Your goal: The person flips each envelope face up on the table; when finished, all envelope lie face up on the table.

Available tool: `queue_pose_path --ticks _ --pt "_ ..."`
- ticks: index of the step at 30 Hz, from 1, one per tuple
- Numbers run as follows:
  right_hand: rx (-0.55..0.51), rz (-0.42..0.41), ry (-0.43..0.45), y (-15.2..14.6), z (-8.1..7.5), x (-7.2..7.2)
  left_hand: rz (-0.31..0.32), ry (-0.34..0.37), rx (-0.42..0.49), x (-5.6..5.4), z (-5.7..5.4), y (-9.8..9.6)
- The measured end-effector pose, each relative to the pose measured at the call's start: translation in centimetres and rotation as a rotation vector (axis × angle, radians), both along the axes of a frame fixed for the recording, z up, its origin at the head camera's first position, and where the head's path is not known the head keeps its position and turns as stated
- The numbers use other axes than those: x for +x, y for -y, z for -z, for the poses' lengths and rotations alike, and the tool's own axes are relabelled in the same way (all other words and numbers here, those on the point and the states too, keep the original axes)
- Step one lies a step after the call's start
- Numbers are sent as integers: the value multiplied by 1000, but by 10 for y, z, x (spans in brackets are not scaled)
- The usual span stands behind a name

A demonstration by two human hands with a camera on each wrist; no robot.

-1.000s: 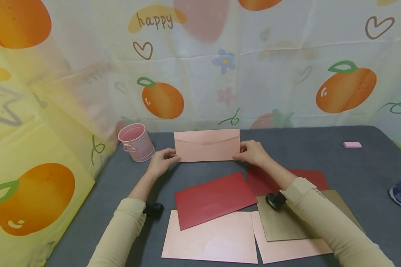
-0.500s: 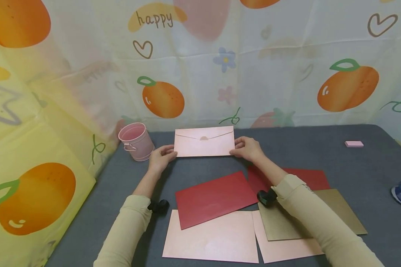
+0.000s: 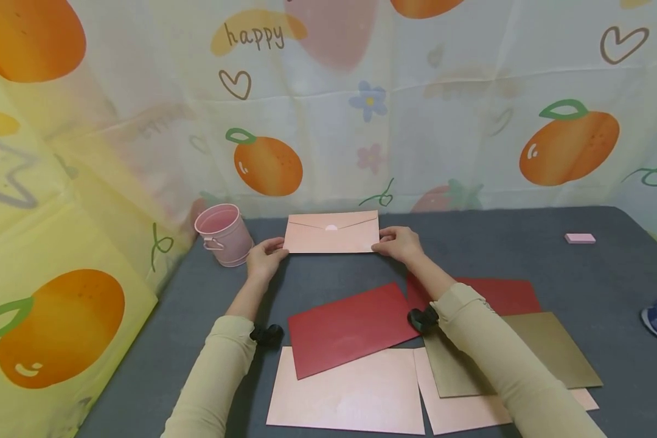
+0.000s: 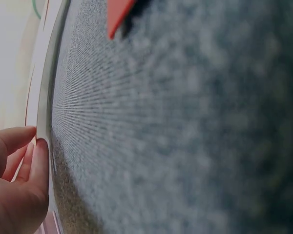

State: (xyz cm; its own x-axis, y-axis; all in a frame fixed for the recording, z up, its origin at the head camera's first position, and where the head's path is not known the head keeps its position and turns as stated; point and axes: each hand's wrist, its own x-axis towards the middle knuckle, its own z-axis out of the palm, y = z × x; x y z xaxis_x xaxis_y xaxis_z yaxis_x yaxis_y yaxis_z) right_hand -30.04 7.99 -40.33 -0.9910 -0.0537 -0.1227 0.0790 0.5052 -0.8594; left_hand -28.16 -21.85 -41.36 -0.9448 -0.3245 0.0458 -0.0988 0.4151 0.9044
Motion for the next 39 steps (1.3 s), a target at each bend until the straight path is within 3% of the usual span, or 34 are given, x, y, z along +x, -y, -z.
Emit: queue_pose_path --ticks 6,20,28,39 --pt "44 28 -27 1 2 -1 41 5 -18 -1 3 0" --pt "152 11 -92 2 2 0 123 71 -186 3 2 -1" --pt "210 -16 -119 4 2 -3 191 47 -324 5 -4 -2" --pt "281 -73 -155 5 2 -4 216 46 -344 8 -5 -2"
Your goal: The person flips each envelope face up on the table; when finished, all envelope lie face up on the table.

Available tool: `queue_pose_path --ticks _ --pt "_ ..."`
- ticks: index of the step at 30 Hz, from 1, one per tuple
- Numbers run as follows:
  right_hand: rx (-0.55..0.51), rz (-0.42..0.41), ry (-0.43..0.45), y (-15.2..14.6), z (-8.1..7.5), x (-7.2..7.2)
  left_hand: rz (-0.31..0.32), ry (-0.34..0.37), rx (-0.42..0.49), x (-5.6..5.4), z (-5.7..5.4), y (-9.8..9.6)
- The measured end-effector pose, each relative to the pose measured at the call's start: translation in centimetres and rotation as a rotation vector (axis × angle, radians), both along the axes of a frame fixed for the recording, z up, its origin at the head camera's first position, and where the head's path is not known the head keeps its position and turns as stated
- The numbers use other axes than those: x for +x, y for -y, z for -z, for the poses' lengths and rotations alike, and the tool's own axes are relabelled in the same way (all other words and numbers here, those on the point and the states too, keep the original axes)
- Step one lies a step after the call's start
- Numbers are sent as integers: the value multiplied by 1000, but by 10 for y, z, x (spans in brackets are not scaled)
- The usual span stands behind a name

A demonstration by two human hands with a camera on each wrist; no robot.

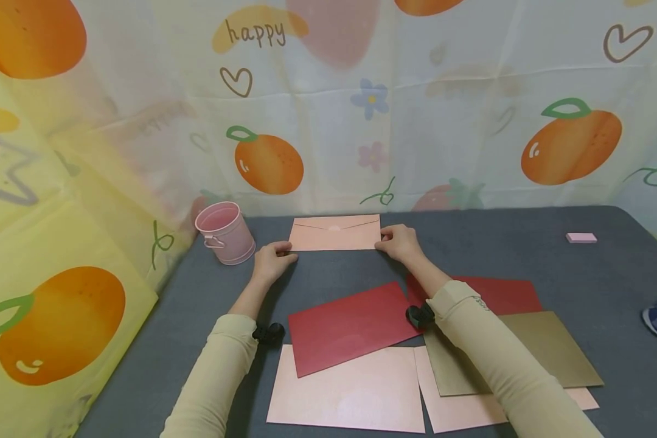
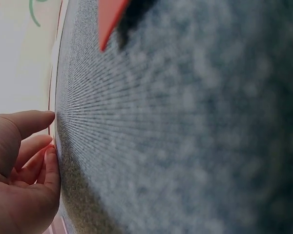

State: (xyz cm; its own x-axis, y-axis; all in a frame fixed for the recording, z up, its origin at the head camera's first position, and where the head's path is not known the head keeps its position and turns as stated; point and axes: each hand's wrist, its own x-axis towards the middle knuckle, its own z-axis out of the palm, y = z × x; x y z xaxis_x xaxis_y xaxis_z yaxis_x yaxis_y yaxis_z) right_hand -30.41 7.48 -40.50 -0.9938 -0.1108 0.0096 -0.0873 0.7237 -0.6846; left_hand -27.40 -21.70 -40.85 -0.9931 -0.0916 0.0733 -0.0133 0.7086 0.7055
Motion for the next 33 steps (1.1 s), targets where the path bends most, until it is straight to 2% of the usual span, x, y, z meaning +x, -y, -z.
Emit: queue_pose_path --ticks 7,12,16,21,25,29,33 --pt "9 -30 21 -5 -2 2 17 33 11 1 0 0" --pt "-19 -63 62 -14 -4 6 81 84 -14 4 -5 2" --pt "-70 -88 77 -21 -7 14 144 118 -30 13 -11 0" --pt "-116 -138 60 -33 -15 31 194 64 -58 32 -18 -5" --pt "-125 -196 28 -42 -20 45 234 26 -50 54 -22 -10" --pt "-95 -281 -13 -51 -21 59 300 31 -47 78 -26 -16" --pt "-39 -372 -49 -59 -19 75 411 62 -71 101 -28 -20"
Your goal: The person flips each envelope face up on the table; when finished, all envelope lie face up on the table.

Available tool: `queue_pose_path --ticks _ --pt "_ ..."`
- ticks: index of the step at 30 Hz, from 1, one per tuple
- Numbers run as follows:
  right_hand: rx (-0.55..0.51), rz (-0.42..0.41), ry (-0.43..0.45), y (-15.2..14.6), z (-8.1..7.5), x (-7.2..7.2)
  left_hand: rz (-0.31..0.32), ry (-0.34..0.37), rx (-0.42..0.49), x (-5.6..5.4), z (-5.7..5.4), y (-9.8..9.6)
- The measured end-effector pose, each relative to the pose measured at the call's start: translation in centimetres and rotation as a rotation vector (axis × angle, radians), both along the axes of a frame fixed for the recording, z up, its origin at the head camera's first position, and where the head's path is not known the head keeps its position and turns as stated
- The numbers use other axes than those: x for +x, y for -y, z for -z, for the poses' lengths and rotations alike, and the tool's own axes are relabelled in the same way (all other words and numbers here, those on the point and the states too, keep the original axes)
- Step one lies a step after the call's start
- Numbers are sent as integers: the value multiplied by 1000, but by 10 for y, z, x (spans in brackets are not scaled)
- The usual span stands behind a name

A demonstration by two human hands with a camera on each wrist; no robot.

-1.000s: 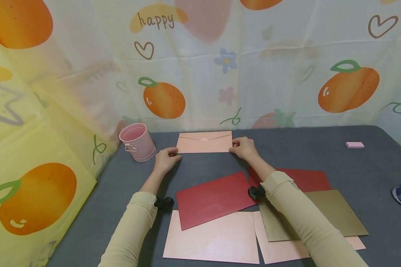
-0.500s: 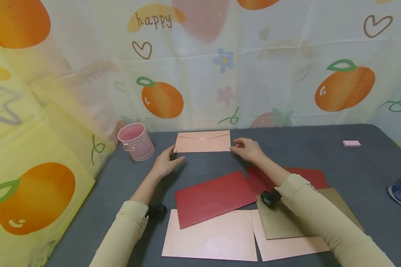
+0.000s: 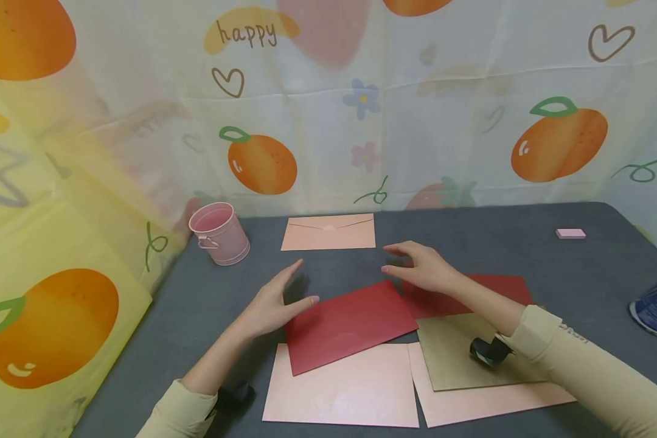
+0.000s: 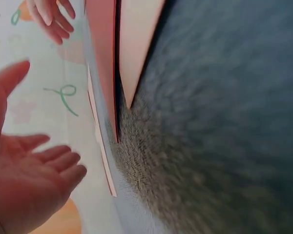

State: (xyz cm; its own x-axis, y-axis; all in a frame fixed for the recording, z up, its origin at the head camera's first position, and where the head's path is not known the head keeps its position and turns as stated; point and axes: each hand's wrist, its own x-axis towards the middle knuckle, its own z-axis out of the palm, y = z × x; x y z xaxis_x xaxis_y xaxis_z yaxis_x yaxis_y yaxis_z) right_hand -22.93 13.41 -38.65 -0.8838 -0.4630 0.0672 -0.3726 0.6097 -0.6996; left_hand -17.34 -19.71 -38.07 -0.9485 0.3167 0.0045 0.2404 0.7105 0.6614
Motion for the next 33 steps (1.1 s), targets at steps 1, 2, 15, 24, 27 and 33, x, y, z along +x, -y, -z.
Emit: queue_pose_path --ticks 1,2,15,24,27,33 --pt "16 -27 -14 -2 1 4 31 10 -10 5 0 0" --pt "33 -56 -25 -3 1 7 65 21 -22 10 1 1" --pt "204 -381 3 -26 6 36 352 166 -164 45 10 22" --pt "222 -437 -2 -30 12 38 346 188 -181 50 14 26" --pt "231 -446 -7 -30 11 37 341 184 -191 49 14 26" --pt "247 -461 10 -31 12 36 339 176 -211 48 13 26"
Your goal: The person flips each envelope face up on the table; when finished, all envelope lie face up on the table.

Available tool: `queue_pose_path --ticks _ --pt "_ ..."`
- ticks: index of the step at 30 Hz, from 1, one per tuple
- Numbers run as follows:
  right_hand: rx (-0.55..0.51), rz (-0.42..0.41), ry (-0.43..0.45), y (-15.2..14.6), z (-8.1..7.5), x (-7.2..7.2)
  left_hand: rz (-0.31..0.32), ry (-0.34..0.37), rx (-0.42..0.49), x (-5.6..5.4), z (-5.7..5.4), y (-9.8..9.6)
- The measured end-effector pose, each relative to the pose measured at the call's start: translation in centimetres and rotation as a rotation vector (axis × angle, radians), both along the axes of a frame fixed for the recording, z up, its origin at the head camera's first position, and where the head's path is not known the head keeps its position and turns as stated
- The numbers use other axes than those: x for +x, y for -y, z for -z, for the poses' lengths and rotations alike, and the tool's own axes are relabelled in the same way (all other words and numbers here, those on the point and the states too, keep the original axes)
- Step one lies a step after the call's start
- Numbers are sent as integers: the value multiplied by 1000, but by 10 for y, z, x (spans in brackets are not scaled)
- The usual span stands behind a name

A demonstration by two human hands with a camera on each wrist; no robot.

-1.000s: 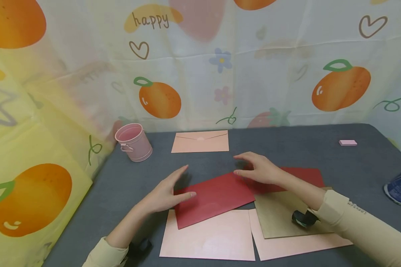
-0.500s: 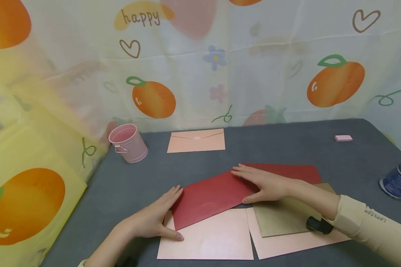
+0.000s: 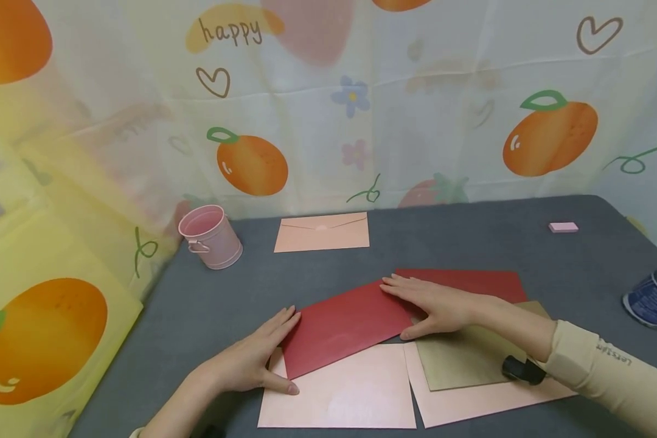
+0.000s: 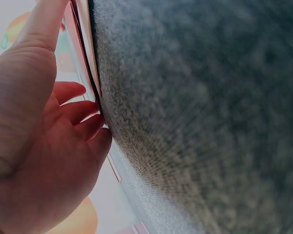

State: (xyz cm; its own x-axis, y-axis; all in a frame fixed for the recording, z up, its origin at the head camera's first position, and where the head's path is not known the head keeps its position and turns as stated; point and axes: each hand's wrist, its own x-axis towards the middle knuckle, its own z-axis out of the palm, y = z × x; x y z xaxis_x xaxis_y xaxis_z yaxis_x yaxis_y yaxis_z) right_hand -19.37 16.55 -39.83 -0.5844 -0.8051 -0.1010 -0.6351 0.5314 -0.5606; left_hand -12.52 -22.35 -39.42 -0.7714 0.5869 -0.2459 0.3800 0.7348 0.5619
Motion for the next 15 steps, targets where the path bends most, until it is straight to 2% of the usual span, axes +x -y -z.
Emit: queue_pose_path --ticks 10,15 --pt "14 -5 -8 0 1 1 -1 -17 3 -1 2 0" --pt "13 6 -5 1 2 1 4 -48 -4 -2 1 1"
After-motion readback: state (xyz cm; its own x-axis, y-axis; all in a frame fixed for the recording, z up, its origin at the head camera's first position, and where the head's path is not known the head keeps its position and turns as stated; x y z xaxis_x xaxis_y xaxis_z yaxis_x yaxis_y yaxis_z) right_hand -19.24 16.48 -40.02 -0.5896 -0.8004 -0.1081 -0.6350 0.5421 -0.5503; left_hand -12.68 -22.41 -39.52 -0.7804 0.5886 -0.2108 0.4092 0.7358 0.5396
